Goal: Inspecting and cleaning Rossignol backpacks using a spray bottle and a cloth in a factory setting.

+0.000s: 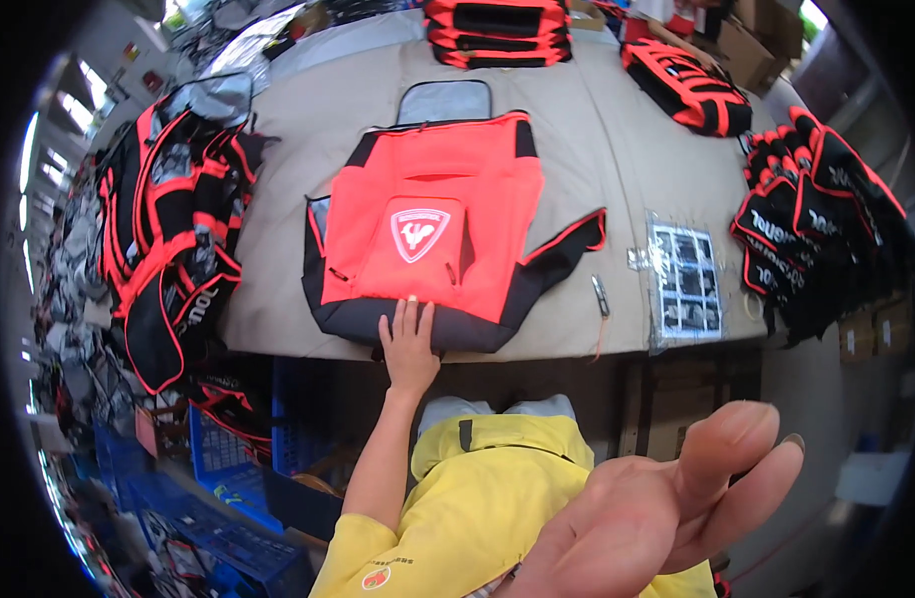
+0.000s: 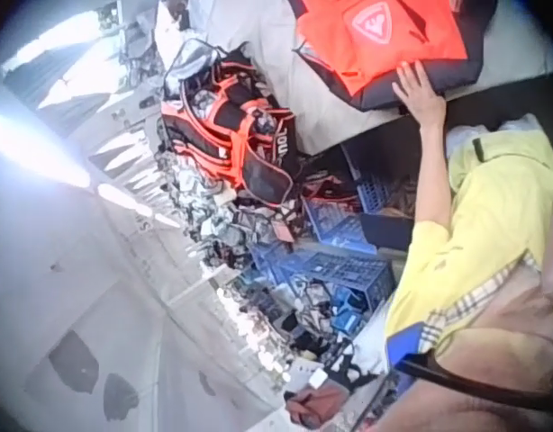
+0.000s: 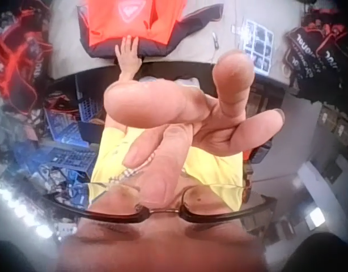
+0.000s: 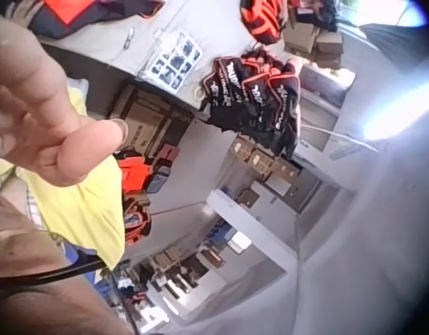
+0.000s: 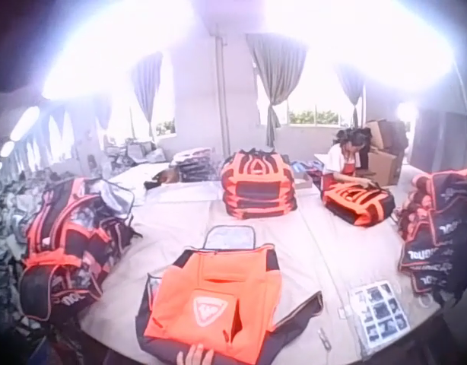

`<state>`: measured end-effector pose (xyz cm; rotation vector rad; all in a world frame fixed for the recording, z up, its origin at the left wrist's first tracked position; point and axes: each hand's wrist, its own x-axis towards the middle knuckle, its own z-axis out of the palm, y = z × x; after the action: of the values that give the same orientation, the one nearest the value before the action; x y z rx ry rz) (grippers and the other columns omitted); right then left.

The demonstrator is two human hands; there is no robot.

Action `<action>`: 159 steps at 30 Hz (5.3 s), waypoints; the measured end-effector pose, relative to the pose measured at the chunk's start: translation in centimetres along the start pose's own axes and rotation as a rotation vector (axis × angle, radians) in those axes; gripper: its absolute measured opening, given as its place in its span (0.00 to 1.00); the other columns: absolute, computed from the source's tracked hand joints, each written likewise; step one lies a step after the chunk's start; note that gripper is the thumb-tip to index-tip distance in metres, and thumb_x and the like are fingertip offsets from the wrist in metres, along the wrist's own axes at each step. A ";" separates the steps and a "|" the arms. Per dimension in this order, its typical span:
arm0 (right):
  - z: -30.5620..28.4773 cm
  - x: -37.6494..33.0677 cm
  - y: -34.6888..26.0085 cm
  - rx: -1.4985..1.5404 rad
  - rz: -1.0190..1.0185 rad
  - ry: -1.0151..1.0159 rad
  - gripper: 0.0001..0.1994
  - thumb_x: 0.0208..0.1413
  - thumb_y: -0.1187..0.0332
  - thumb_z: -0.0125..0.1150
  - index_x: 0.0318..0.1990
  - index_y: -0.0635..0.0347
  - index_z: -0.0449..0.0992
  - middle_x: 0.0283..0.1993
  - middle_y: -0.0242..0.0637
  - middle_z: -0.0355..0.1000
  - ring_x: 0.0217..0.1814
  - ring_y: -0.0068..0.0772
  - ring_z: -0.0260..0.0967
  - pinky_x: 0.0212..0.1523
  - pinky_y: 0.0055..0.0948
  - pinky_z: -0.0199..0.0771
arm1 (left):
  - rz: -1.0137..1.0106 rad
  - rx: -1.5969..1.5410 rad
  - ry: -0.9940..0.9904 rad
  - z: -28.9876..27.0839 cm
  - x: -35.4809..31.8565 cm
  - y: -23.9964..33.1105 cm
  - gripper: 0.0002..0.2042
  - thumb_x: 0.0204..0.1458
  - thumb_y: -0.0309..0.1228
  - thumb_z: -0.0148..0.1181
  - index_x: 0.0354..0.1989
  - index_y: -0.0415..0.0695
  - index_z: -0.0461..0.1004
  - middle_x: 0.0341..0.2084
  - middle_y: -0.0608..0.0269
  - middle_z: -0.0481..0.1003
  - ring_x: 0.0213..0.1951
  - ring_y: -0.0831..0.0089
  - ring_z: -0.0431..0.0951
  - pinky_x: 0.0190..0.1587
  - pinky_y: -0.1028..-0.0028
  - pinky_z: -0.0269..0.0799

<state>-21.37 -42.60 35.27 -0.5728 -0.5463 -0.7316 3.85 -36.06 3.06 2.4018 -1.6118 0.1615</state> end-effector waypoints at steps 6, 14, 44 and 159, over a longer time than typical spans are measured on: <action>-0.7 1.6 4.0 0.056 0.044 0.087 0.41 0.72 0.30 0.20 0.83 0.40 0.32 0.84 0.61 0.40 0.71 0.58 0.68 0.69 0.62 0.68 | -0.003 -0.054 0.011 -1.1 -0.7 -1.5 0.41 0.42 0.27 0.71 0.71 0.49 0.67 0.72 0.51 0.63 0.75 0.53 0.59 0.75 0.42 0.50; -8.2 8.8 10.6 -0.137 0.224 0.197 0.44 0.70 0.28 0.25 0.83 0.47 0.40 0.84 0.60 0.44 0.76 0.63 0.62 0.71 0.59 0.66 | -0.017 -0.044 -0.036 -3.7 1.0 -6.0 0.33 0.50 0.26 0.61 0.70 0.53 0.70 0.72 0.51 0.65 0.75 0.53 0.60 0.71 0.37 0.53; -51.5 4.5 21.6 -2.590 0.846 0.340 0.35 0.61 0.41 0.61 0.68 0.57 0.72 0.81 0.52 0.54 0.85 0.70 0.38 0.78 0.76 0.27 | 0.362 -0.427 -0.114 9.4 36.1 -22.0 0.13 0.52 0.38 0.70 0.41 0.46 0.79 0.37 0.61 0.74 0.42 0.63 0.78 0.42 0.63 0.76; -53.2 2.3 21.5 -2.207 0.641 0.697 0.19 0.55 0.60 0.63 0.33 0.75 0.84 0.60 0.62 0.71 0.72 0.63 0.58 0.78 0.72 0.39 | 0.743 -0.315 -0.236 10.8 24.0 -11.6 0.12 0.42 0.33 0.69 0.26 0.48 0.68 0.26 0.61 0.67 0.30 0.60 0.70 0.33 0.60 0.61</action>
<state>9.62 -65.05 -7.55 -2.2094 1.3852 -0.5738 23.35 -56.22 -3.54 1.5472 -2.3601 -0.2409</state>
